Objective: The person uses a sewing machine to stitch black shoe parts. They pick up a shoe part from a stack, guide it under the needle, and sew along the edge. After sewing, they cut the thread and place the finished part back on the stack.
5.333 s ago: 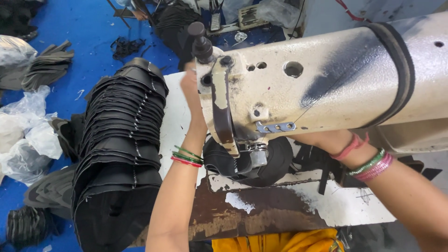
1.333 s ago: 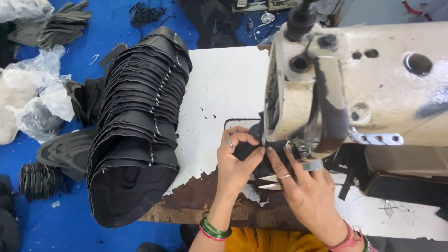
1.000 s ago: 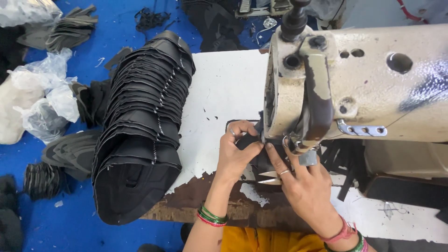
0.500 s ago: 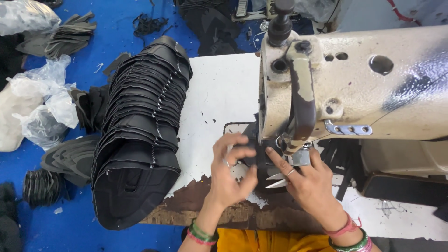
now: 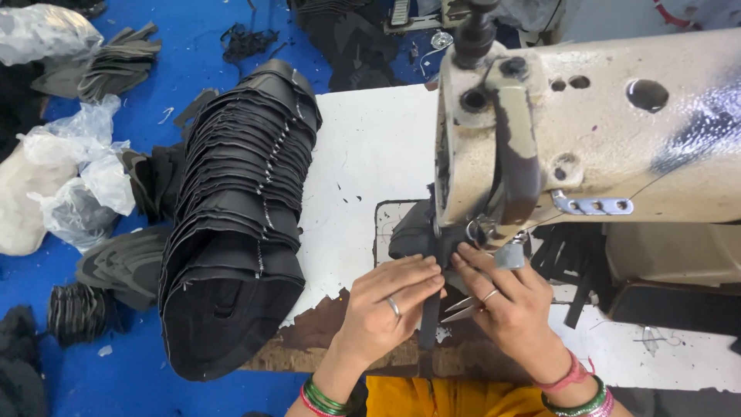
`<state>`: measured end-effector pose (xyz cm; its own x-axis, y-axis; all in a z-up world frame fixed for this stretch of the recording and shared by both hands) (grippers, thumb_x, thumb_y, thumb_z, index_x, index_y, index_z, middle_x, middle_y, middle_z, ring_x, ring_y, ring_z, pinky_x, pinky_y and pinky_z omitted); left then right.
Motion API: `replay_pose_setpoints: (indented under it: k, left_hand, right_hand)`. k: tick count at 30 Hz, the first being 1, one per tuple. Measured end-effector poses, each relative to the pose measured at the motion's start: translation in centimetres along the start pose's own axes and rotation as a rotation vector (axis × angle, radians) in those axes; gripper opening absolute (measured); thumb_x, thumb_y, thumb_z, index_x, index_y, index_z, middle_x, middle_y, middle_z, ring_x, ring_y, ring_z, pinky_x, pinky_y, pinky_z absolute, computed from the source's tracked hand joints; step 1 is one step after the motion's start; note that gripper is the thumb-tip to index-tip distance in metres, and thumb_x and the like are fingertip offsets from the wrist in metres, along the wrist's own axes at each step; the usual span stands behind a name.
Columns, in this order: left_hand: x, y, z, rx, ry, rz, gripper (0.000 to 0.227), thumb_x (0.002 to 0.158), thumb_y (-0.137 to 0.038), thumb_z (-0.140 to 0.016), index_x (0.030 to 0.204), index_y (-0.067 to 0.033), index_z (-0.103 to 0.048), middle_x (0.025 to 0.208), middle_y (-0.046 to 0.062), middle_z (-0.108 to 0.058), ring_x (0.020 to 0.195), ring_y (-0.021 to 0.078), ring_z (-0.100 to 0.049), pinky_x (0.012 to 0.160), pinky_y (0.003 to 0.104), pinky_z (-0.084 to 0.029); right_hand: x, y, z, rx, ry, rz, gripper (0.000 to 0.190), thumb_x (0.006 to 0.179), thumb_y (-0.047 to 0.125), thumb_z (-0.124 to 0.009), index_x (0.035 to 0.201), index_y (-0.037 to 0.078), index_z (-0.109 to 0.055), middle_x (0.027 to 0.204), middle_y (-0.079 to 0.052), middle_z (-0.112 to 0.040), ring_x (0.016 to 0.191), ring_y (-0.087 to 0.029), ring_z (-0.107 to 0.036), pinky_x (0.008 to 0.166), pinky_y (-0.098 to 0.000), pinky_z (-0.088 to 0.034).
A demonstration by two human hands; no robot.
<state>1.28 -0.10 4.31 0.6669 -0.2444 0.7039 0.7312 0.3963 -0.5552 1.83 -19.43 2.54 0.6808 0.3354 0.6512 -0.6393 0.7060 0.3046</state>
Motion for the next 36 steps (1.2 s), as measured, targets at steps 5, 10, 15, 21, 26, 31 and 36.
replay_pose_setpoints:
  k: [5,10,15,21,26,31,36]
  left_hand:
    - [-0.1,0.2,-0.5,0.046,0.08,-0.004,0.027,0.08,0.002,-0.084,0.104,-0.0042,-0.073,0.107,0.01,-0.077,0.108,0.027,-0.076,0.099,0.041,-0.063]
    - [0.1,0.9,-0.9,0.052,0.073,-0.002,0.025,0.082,0.002,-0.083,0.104,-0.0049,-0.075,0.108,0.009,-0.077,0.109,0.0258,-0.077,0.099,0.041,-0.059]
    - [0.5,1.4,-1.0,0.115,0.134,0.01,0.024,0.081,0.004,-0.081,0.102,-0.0038,-0.075,0.109,0.011,-0.077,0.11,0.0272,-0.075,0.103,0.042,-0.061]
    - [1.1,1.7,-0.7,0.083,0.123,0.02,0.027,0.08,0.008,-0.079,0.104,-0.0038,-0.074,0.11,0.01,-0.077,0.11,0.0262,-0.076,0.103,0.041,-0.062]
    - [0.8,2.0,-0.6,0.006,0.08,0.024,0.031,0.079,0.012,-0.075,0.106,-0.003,-0.075,0.109,0.011,-0.077,0.11,0.0273,-0.076,0.098,0.039,-0.062]
    - [1.4,1.8,-1.0,0.077,0.135,-0.002,0.029,0.077,0.009,-0.077,0.103,-0.0023,-0.074,0.108,0.011,-0.077,0.109,0.0269,-0.076,0.099,0.039,-0.063]
    - [2.0,2.4,-1.2,0.124,0.148,0.023,0.032,0.072,0.012,-0.074,0.1,-0.0025,-0.077,0.107,0.01,-0.077,0.105,0.0265,-0.077,0.097,0.038,-0.059]
  right_hand:
    - [-0.4,-0.3,-0.4,-0.017,0.0,0.003,0.061,0.056,0.003,-0.074,0.116,0.009,-0.075,0.121,-0.004,-0.072,0.095,-0.026,-0.067,0.073,-0.037,-0.054]
    - [-0.2,-0.9,-0.9,-0.026,-0.019,0.01,0.064,0.056,0.002,-0.075,0.12,0.01,-0.074,0.114,-0.004,-0.07,0.093,-0.028,-0.065,0.072,-0.0379,-0.054]
    - [-0.7,-1.8,-1.8,-0.028,-0.012,-0.021,0.073,0.052,-0.002,-0.073,0.123,0.013,-0.073,0.107,-0.007,-0.07,0.086,-0.031,-0.063,0.069,-0.0404,-0.053]
    - [-0.6,-2.1,-1.7,0.003,0.008,-0.009,0.078,0.05,-0.002,-0.071,0.127,0.012,-0.071,0.108,-0.008,-0.07,0.083,-0.032,-0.062,0.067,-0.0415,-0.053]
    - [-1.3,-2.7,-1.9,0.041,-0.003,0.032,0.075,0.05,-0.003,-0.071,0.124,0.011,-0.071,0.108,-0.009,-0.071,0.087,-0.031,-0.064,0.068,-0.0411,-0.054]
    - [-2.3,-4.2,-2.8,0.045,0.016,0.061,0.06,0.044,0.004,-0.075,0.104,0.006,-0.073,0.095,-0.01,-0.068,0.083,-0.033,-0.062,0.063,-0.0434,-0.052]
    - [-2.3,-5.1,-3.8,0.08,0.021,0.003,0.029,0.048,0.004,-0.078,0.073,0.007,-0.065,0.083,-0.01,-0.064,0.078,-0.033,-0.063,0.06,-0.0437,-0.05]
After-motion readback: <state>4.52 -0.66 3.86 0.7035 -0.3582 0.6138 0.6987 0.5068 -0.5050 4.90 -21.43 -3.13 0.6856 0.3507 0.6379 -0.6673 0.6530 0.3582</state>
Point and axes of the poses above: each hand's wrist, its own x-axis towards the middle knuckle, its own z-axis out of the back of the hand, y = z × x, the point moved 2 cm from there along x, towards the middle knuckle
